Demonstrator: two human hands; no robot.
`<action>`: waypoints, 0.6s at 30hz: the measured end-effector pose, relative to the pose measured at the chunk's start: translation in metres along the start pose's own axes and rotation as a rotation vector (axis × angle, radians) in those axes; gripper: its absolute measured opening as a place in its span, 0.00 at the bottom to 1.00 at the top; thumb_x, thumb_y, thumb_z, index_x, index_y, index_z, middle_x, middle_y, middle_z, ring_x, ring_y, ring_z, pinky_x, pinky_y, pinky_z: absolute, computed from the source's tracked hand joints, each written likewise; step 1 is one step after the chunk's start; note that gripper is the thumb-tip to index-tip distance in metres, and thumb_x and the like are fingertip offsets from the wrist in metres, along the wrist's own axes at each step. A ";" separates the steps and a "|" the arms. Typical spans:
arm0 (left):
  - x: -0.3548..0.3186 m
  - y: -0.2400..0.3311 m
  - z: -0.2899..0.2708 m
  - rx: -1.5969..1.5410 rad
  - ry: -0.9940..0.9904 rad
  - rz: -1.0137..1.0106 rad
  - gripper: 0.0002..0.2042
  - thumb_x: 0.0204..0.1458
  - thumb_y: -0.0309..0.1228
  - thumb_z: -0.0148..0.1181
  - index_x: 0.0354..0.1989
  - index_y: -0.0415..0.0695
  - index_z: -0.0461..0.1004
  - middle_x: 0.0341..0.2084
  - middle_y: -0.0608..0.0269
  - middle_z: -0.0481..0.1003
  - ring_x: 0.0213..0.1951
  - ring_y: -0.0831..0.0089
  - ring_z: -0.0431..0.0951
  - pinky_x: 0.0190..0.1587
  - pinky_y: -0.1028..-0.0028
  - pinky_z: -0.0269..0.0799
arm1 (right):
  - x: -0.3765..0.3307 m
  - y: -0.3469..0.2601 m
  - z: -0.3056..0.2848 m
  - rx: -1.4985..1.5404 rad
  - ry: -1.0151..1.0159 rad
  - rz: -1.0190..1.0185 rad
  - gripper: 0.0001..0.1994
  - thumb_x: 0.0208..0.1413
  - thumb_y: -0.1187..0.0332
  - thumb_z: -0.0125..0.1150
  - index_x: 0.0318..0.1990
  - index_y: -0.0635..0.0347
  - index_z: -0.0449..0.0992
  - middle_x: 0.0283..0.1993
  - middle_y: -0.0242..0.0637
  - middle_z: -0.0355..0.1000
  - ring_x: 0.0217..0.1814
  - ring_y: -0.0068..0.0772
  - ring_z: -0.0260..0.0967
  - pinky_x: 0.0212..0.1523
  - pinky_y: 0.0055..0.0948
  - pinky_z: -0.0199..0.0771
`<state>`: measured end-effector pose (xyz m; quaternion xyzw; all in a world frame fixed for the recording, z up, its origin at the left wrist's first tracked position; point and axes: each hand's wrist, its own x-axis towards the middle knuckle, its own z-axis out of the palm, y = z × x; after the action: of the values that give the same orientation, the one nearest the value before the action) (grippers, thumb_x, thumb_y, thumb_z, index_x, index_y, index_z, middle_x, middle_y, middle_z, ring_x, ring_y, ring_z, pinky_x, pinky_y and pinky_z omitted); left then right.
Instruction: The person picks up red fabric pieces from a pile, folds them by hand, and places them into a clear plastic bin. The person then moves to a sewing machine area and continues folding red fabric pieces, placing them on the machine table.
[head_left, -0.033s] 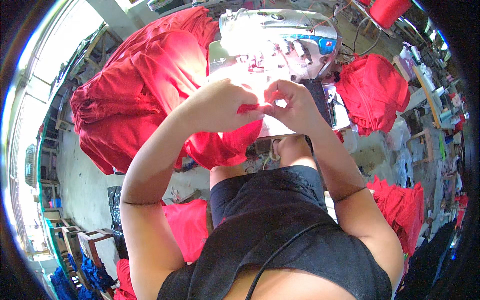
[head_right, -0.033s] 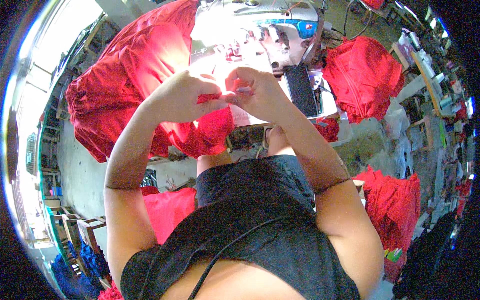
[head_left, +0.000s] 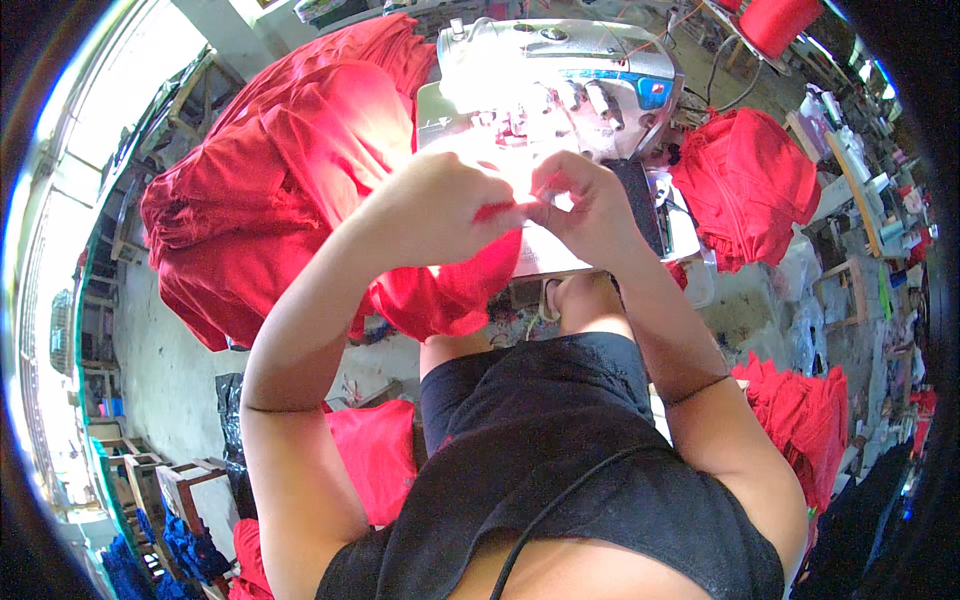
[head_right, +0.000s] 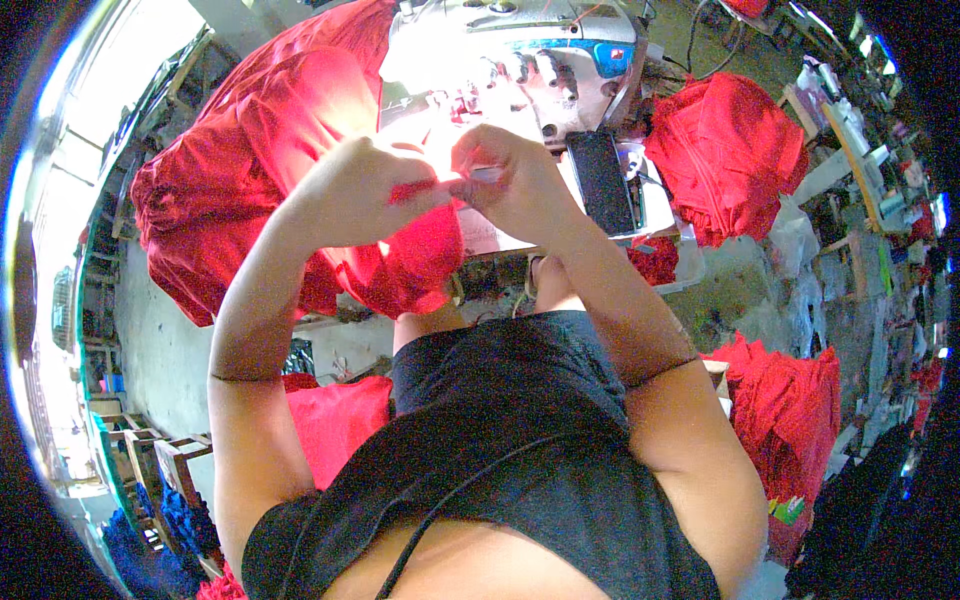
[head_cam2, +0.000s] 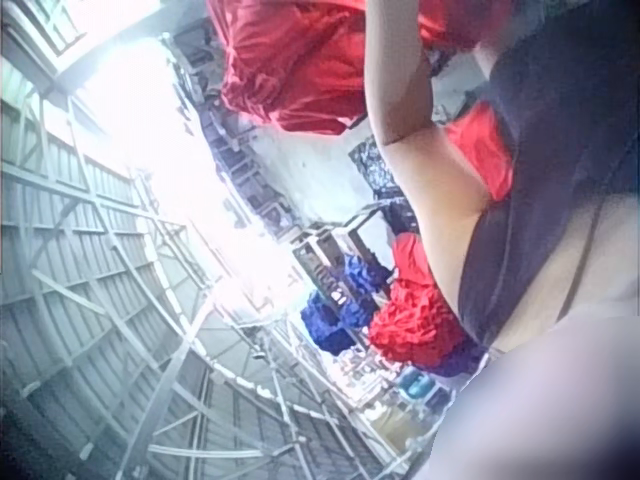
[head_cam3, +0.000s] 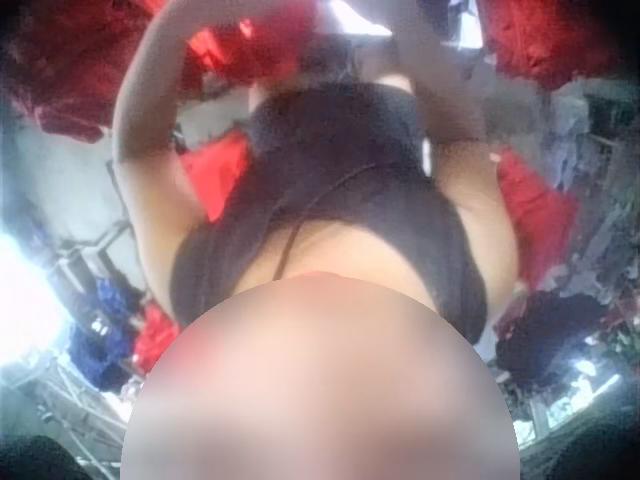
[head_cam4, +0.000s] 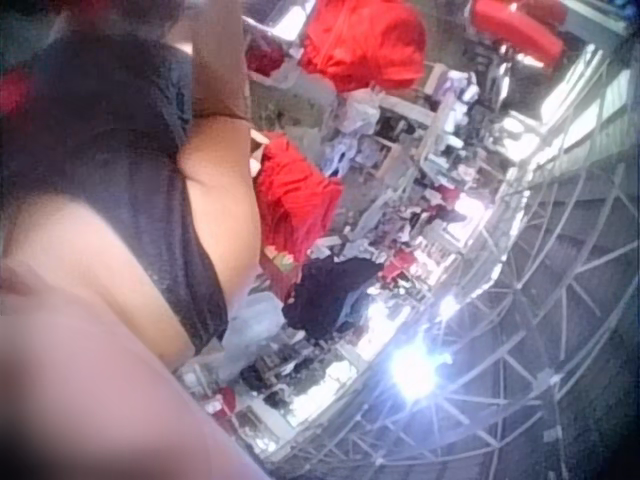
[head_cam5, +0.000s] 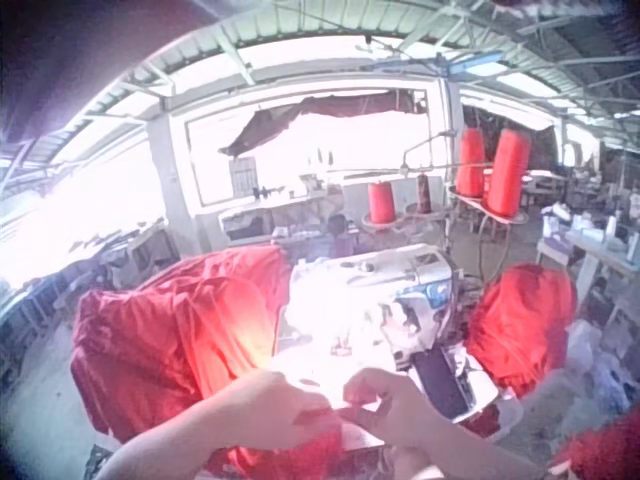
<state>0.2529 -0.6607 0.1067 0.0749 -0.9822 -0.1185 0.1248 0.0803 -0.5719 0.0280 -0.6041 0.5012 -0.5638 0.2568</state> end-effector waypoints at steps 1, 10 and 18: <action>0.001 -0.005 -0.006 -0.038 -0.007 -0.065 0.13 0.48 0.37 0.59 0.20 0.40 0.73 0.17 0.53 0.71 0.21 0.61 0.73 0.28 0.66 0.67 | 0.002 0.007 0.005 0.007 0.145 -0.006 0.08 0.48 0.70 0.63 0.33 0.61 0.71 0.29 0.35 0.72 0.31 0.23 0.71 0.31 0.22 0.70; 0.028 -0.063 -0.051 -0.406 0.011 -0.153 0.16 0.56 0.34 0.55 0.20 0.37 0.70 0.16 0.74 0.65 0.24 0.86 0.62 0.27 0.80 0.60 | 0.019 0.090 0.104 -0.689 -0.534 0.212 0.11 0.50 0.66 0.55 0.37 0.64 0.73 0.33 0.47 0.72 0.38 0.46 0.72 0.42 0.35 0.71; 0.003 -0.020 -0.015 -0.153 -0.430 0.011 0.05 0.42 0.31 0.57 0.24 0.46 0.77 0.20 0.57 0.75 0.26 0.61 0.76 0.32 0.68 0.69 | -0.038 0.206 0.149 -0.774 -0.749 0.482 0.12 0.49 0.67 0.57 0.39 0.64 0.72 0.37 0.46 0.72 0.40 0.44 0.71 0.44 0.35 0.71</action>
<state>0.2564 -0.6834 0.1169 0.0327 -0.9748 -0.2052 -0.0817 0.1601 -0.6512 -0.2028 -0.6810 0.6688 -0.0137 0.2981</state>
